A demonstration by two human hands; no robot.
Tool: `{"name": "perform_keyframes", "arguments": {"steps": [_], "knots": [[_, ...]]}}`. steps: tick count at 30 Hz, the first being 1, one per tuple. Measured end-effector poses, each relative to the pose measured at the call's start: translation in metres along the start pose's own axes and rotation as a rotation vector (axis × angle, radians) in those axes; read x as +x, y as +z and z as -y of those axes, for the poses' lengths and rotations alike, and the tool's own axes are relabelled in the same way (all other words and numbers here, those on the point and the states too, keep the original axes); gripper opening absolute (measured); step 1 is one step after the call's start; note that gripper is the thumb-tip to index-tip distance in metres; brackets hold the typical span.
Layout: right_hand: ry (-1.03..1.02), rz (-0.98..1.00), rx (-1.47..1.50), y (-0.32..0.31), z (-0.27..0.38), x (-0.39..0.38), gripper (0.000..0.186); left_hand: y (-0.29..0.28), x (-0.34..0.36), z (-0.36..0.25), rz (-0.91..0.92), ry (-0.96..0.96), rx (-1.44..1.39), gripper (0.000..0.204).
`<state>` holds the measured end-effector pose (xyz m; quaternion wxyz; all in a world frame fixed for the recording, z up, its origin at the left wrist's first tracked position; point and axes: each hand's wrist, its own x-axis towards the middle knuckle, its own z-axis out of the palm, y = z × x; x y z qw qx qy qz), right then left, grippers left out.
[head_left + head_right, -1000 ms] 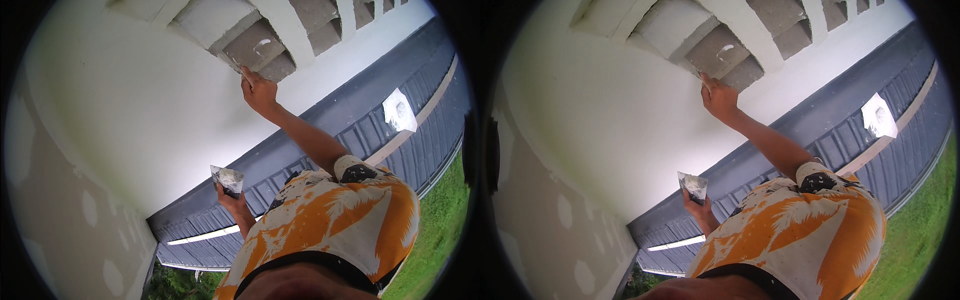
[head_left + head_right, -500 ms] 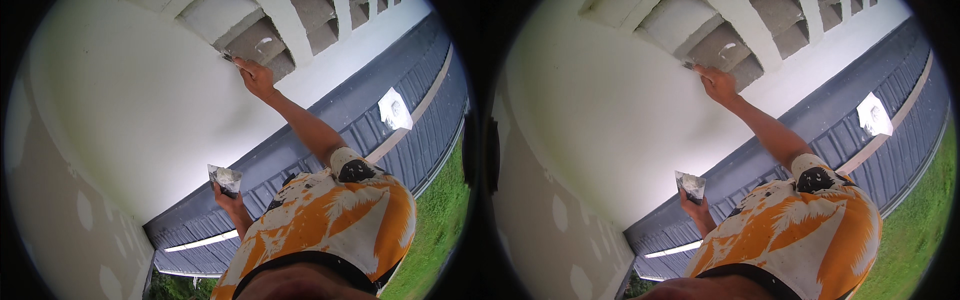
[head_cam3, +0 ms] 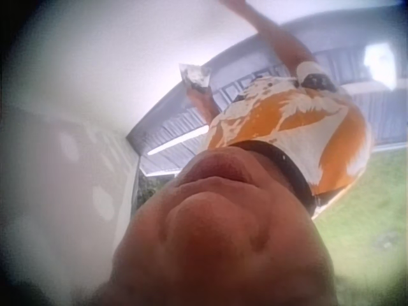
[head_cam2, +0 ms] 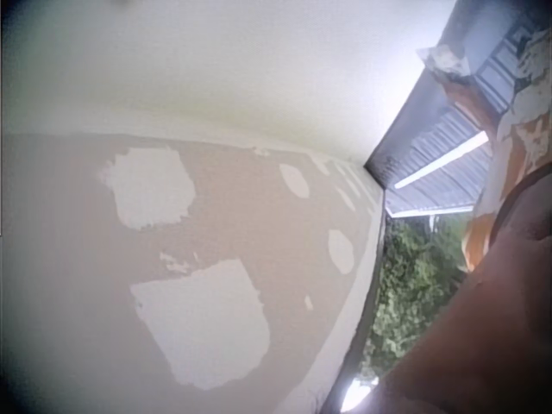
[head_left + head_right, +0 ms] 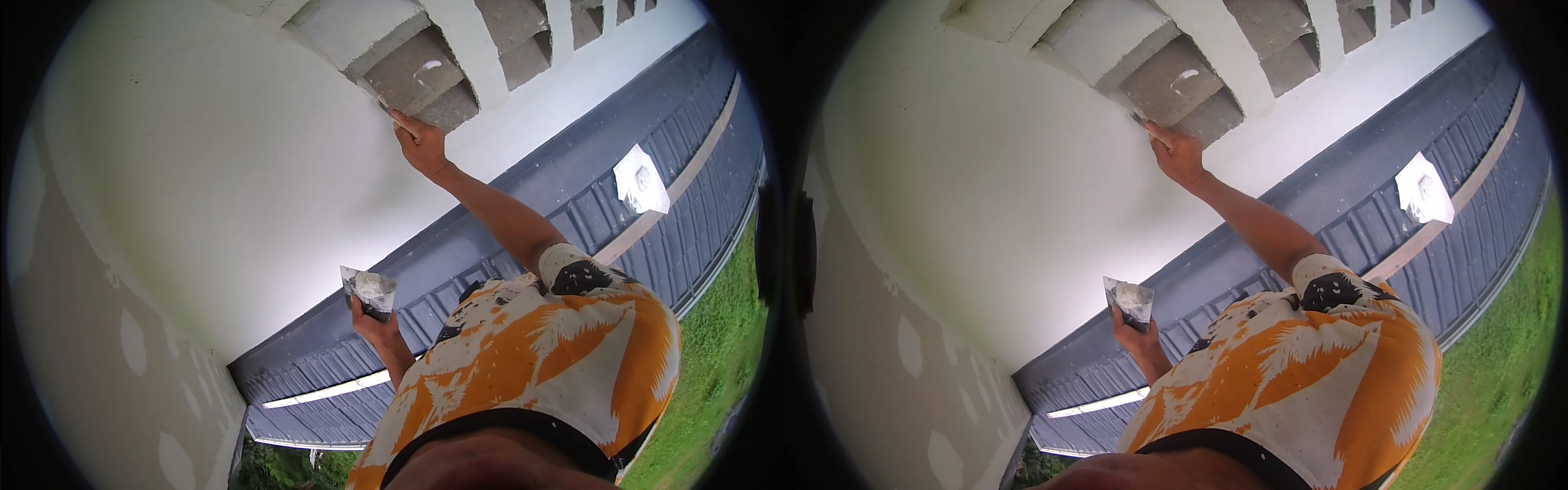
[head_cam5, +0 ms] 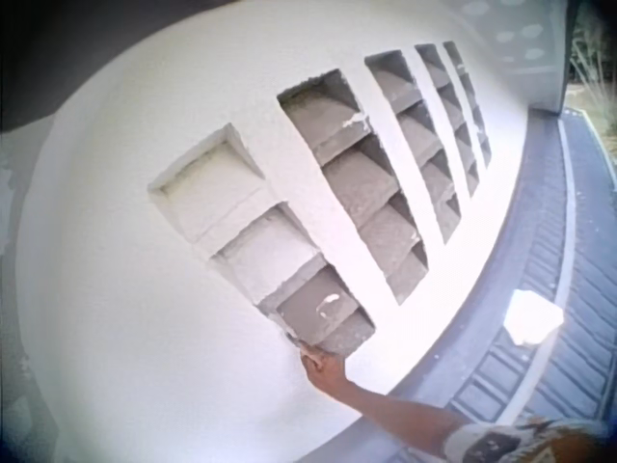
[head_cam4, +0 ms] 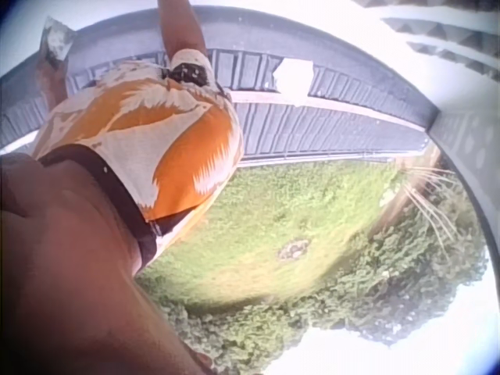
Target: The person applies white plaster to a ceiling using a trowel and a smaller putty knife. They repeatedly scoop plaster from the trowel and spread it into recessed ceiling sections, smoothing the surface as they work.
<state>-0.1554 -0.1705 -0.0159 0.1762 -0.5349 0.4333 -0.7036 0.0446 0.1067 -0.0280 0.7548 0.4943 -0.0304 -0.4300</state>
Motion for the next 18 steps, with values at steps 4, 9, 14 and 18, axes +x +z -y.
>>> {"name": "perform_keyframes", "arguments": {"steps": [4,9,14,18], "knots": [[-0.108,0.086,-0.449,-0.020,-0.002,-0.010,0.028,0.007,-0.006,0.000,0.008,0.013,-0.029,0.038],[0.155,0.132,-0.378,-0.038,0.025,0.003,0.028,-0.003,-0.002,0.003,-0.025,0.014,-0.022,0.035],[0.446,0.389,-0.471,-0.038,0.036,0.056,0.028,-0.004,0.001,0.000,0.069,0.036,-0.042,0.037],[0.467,0.503,-0.467,-0.027,0.051,0.091,0.031,-0.003,0.003,0.002,0.014,0.022,-0.043,0.037]]}}
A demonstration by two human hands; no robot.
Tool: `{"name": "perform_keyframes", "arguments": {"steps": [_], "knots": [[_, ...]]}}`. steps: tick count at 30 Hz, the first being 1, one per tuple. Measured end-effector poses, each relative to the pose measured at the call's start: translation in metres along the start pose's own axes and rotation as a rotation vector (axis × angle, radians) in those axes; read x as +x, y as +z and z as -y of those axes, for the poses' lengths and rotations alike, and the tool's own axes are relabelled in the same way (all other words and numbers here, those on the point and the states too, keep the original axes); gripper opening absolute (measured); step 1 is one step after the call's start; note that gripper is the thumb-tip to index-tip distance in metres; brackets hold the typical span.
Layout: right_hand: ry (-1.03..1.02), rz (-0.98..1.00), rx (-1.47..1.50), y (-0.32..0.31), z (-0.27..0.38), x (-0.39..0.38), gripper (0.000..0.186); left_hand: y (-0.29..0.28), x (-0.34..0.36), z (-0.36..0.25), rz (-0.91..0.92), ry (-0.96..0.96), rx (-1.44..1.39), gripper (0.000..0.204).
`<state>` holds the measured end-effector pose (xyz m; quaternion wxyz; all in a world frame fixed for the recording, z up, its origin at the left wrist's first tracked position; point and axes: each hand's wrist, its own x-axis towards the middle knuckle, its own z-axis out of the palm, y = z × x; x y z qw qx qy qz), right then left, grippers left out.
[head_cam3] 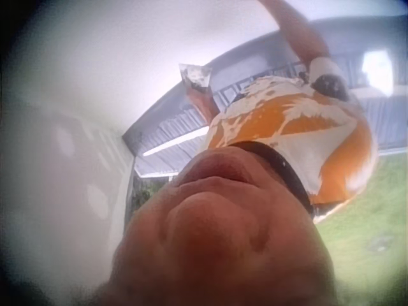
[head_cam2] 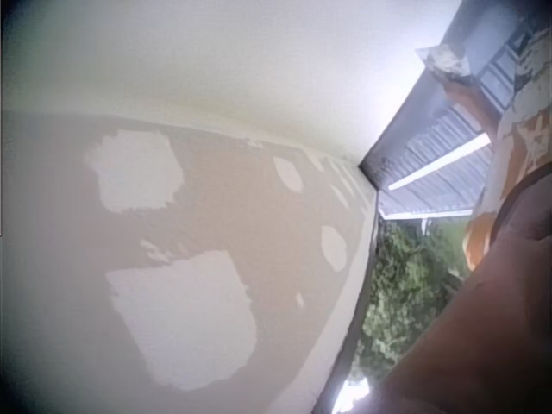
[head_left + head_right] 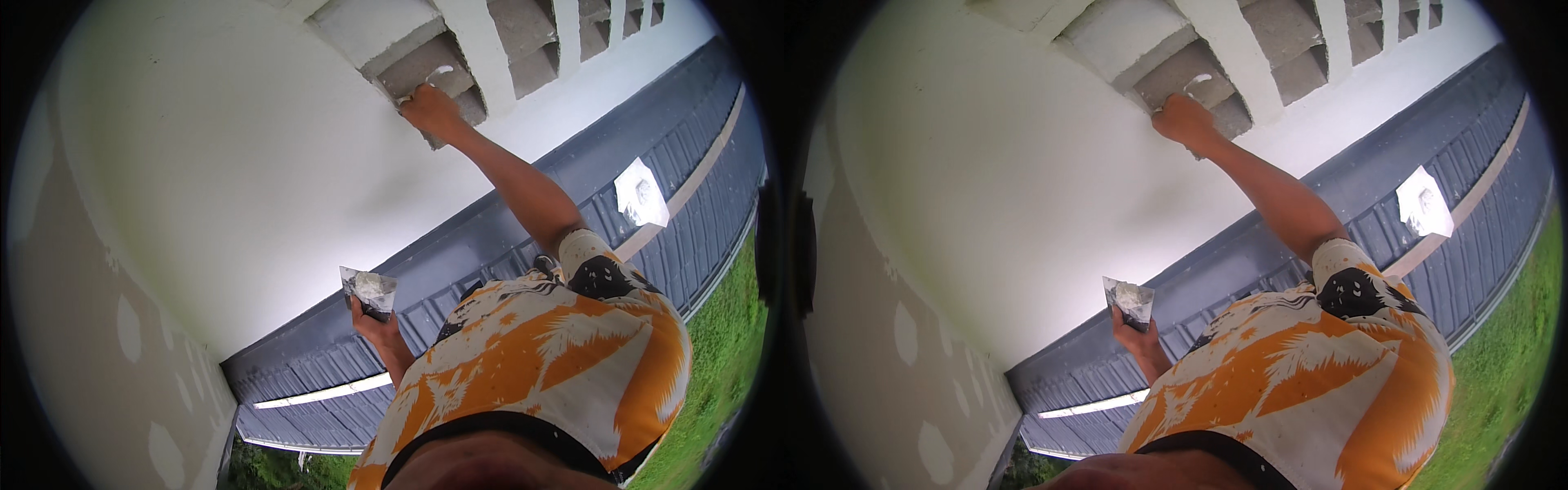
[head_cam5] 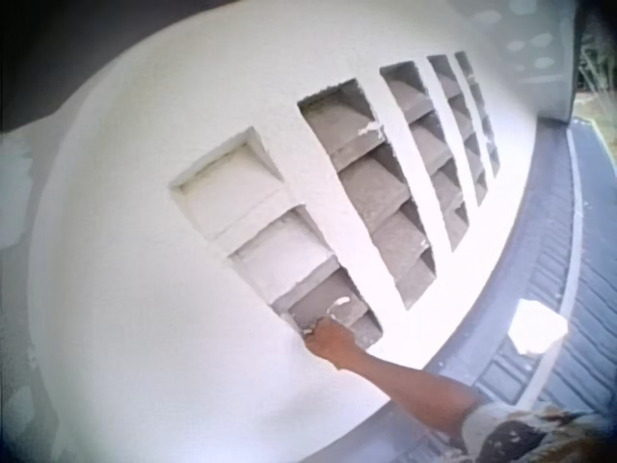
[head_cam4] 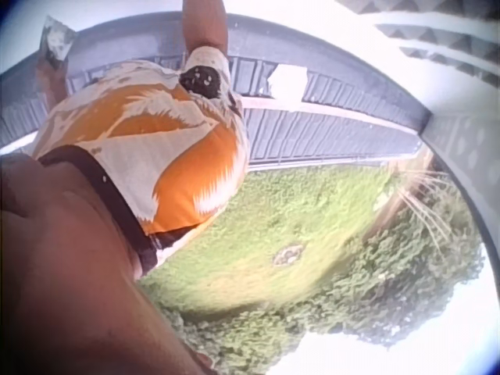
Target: The person applies white plaster to a ceiling using a trowel and a smaller putty knife. They repeatedly scoop plaster from the trowel and spread it into recessed ceiling sections, smoothing the surface as they work.
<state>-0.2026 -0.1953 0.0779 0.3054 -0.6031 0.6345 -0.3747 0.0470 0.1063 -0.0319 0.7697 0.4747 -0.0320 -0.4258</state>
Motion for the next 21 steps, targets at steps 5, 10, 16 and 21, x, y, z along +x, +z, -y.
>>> {"name": "perform_keyframes", "arguments": {"steps": [5,10,16,21], "knots": [[-0.116,0.089,0.053,-0.017,0.025,0.005,0.030,-0.006,0.005,0.008,-0.014,-0.029,0.009,0.037],[-0.234,-0.050,0.010,-0.026,0.012,-0.037,0.029,-0.007,0.004,0.007,-0.041,-0.032,0.038,0.036],[-0.161,-0.138,0.165,0.005,-0.018,-0.011,0.031,-0.013,0.012,0.002,0.020,-0.026,0.092,0.035],[-0.322,-0.130,0.324,0.024,-0.011,-0.002,0.030,-0.011,0.010,-0.001,0.013,-0.010,0.095,0.035]]}}
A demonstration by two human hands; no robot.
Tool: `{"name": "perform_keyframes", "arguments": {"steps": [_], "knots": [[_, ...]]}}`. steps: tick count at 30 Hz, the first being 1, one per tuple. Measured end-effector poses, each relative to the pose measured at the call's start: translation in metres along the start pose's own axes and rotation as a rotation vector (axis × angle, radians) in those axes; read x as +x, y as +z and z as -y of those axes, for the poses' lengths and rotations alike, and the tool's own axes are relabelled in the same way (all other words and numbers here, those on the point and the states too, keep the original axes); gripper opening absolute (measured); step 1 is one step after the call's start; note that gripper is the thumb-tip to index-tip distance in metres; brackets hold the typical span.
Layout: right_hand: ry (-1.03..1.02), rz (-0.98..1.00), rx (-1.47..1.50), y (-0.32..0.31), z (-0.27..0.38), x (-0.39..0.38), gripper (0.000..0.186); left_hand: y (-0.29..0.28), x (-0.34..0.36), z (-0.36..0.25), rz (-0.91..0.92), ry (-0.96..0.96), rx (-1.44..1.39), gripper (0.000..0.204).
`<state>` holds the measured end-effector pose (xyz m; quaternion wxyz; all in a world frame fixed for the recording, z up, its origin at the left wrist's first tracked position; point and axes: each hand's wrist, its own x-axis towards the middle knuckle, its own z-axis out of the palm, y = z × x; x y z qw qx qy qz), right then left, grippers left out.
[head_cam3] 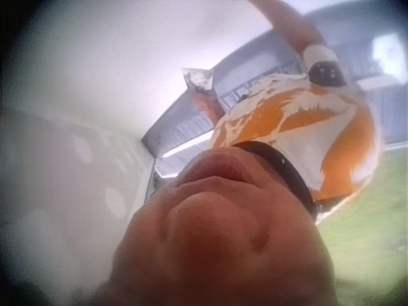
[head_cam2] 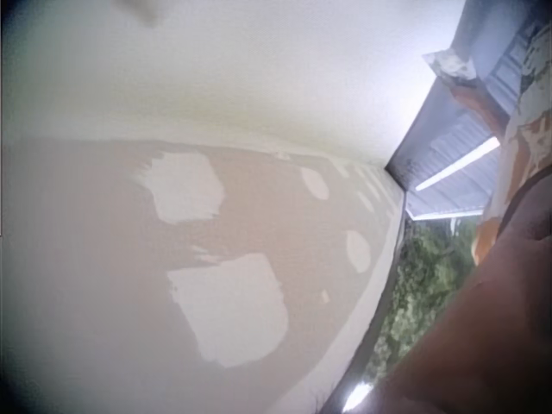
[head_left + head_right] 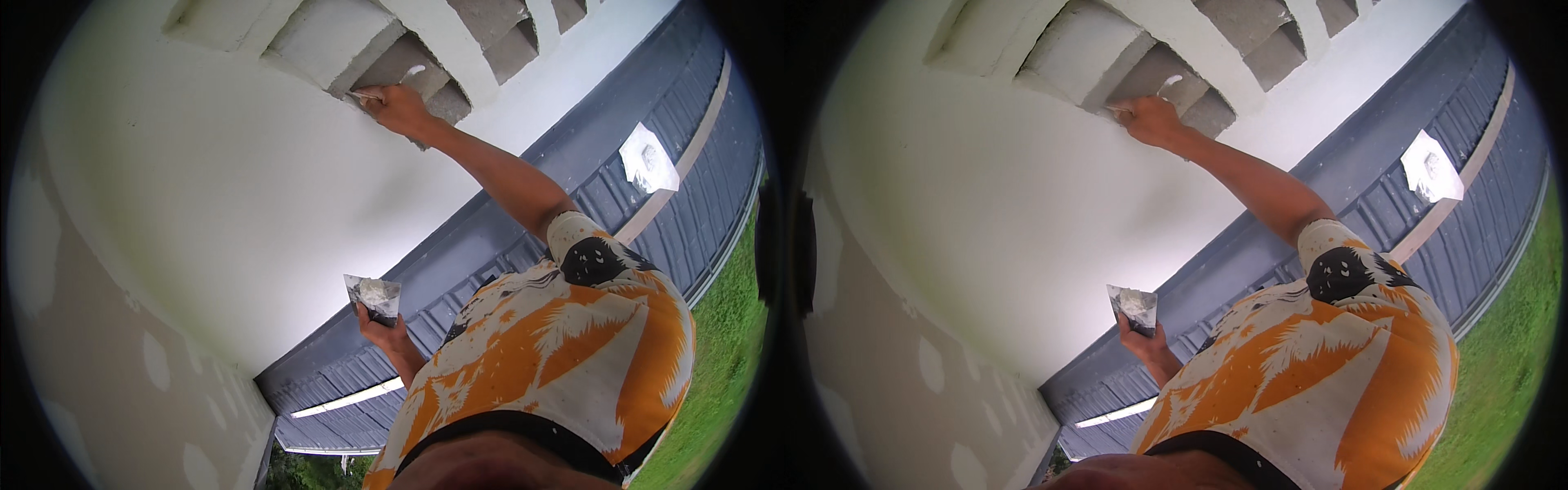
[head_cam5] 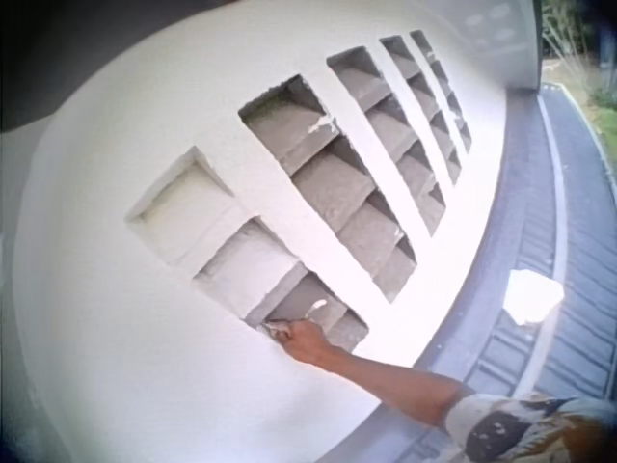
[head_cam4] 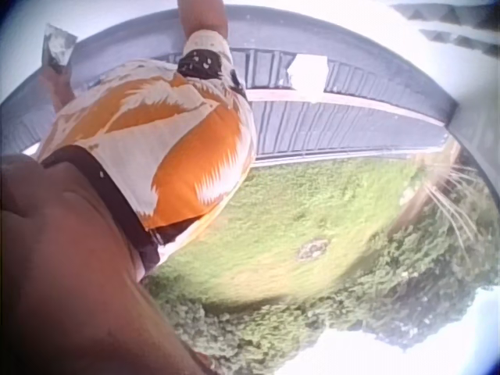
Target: The person applies white plaster to a ceiling using a trowel and a smaller putty knife. They repeatedly scoop plaster from the trowel and spread it into recessed ceiling sections, smoothing the surface as they work.
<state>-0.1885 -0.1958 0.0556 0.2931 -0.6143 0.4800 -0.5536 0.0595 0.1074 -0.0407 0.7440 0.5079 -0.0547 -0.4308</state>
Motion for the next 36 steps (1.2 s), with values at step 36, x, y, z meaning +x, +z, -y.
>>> {"name": "perform_keyframes", "arguments": {"steps": [36], "knots": [[0.177,0.042,0.354,0.012,-0.022,0.022,0.028,0.020,-0.035,-0.008,-0.099,0.090,0.029,0.036]]}}
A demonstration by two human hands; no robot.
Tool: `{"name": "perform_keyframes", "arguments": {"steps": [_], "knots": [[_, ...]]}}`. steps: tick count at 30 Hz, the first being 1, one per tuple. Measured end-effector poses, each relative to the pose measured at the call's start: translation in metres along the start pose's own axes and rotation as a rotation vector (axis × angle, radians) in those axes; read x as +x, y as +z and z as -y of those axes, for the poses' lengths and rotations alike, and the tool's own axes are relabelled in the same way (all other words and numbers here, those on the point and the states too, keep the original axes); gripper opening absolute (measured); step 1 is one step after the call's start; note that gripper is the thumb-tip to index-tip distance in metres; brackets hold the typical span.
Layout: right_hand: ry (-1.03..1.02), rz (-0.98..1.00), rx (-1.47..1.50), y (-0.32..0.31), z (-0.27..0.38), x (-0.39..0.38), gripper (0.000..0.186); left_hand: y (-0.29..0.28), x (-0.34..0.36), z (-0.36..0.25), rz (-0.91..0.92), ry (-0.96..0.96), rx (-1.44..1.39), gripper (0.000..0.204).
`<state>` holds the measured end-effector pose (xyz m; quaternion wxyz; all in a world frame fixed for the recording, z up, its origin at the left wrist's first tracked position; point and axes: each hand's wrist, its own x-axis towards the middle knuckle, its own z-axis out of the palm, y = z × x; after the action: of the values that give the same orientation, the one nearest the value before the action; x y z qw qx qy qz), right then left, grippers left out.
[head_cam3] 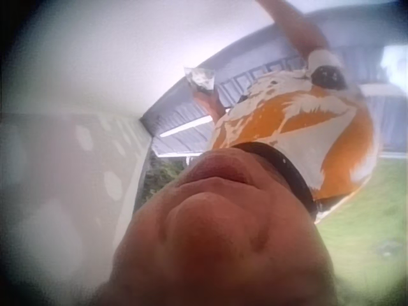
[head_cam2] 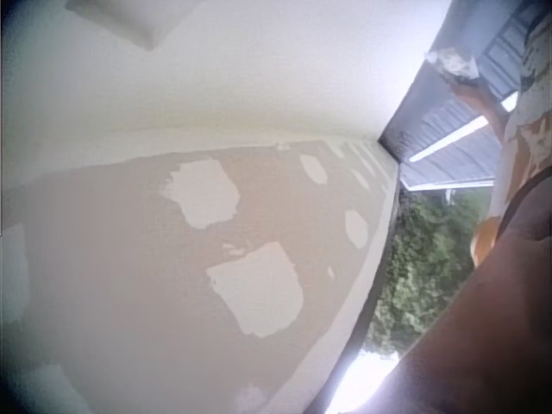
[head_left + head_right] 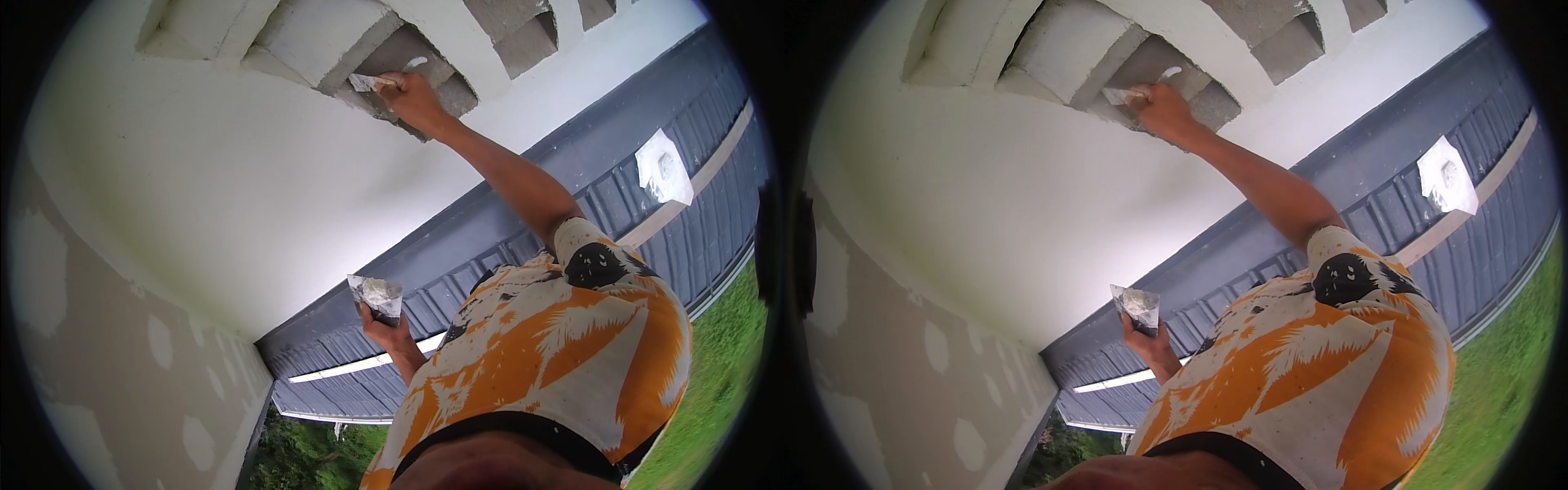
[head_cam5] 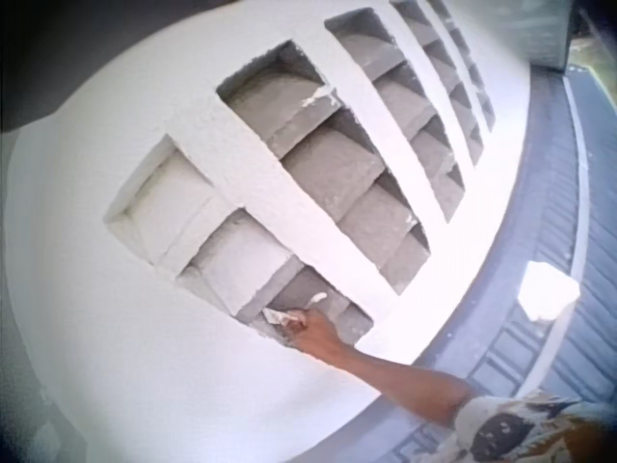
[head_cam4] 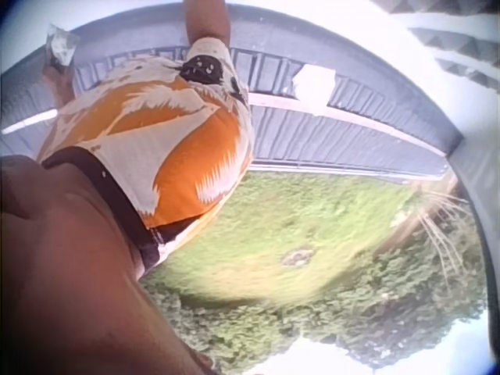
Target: The person applies white plaster to a ceiling using a trowel and a smaller putty knife. They repeatedly scoop plaster from the trowel and spread it into recessed ceiling sections, smoothing the surface as they work.
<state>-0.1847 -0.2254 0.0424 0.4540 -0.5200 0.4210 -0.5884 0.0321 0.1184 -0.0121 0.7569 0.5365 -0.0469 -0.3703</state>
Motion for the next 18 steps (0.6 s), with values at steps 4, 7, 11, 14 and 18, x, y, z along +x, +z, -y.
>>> {"name": "perform_keyframes", "arguments": {"steps": [4,7,11,14,18], "knots": [[0.004,0.016,0.102,0.001,0.008,0.003,0.028,0.002,0.001,0.000,-0.008,-0.017,-0.018,0.035],[-0.012,-0.073,0.091,0.003,0.012,0.005,0.026,0.013,-0.005,-0.004,0.008,-0.030,-0.033,0.034],[-0.073,-0.271,-0.077,-0.006,0.022,-0.003,0.023,0.009,-0.004,-0.003,0.002,-0.005,-0.057,0.034],[-0.031,-0.167,0.033,-0.019,0.006,-0.008,0.023,0.007,-0.003,-0.003,-0.033,-0.018,-0.011,0.034],[0.106,-0.062,0.079,-0.025,0.009,-0.012,0.027,0.001,0.002,-0.001,0.018,-0.019,-0.070,0.034]]}}
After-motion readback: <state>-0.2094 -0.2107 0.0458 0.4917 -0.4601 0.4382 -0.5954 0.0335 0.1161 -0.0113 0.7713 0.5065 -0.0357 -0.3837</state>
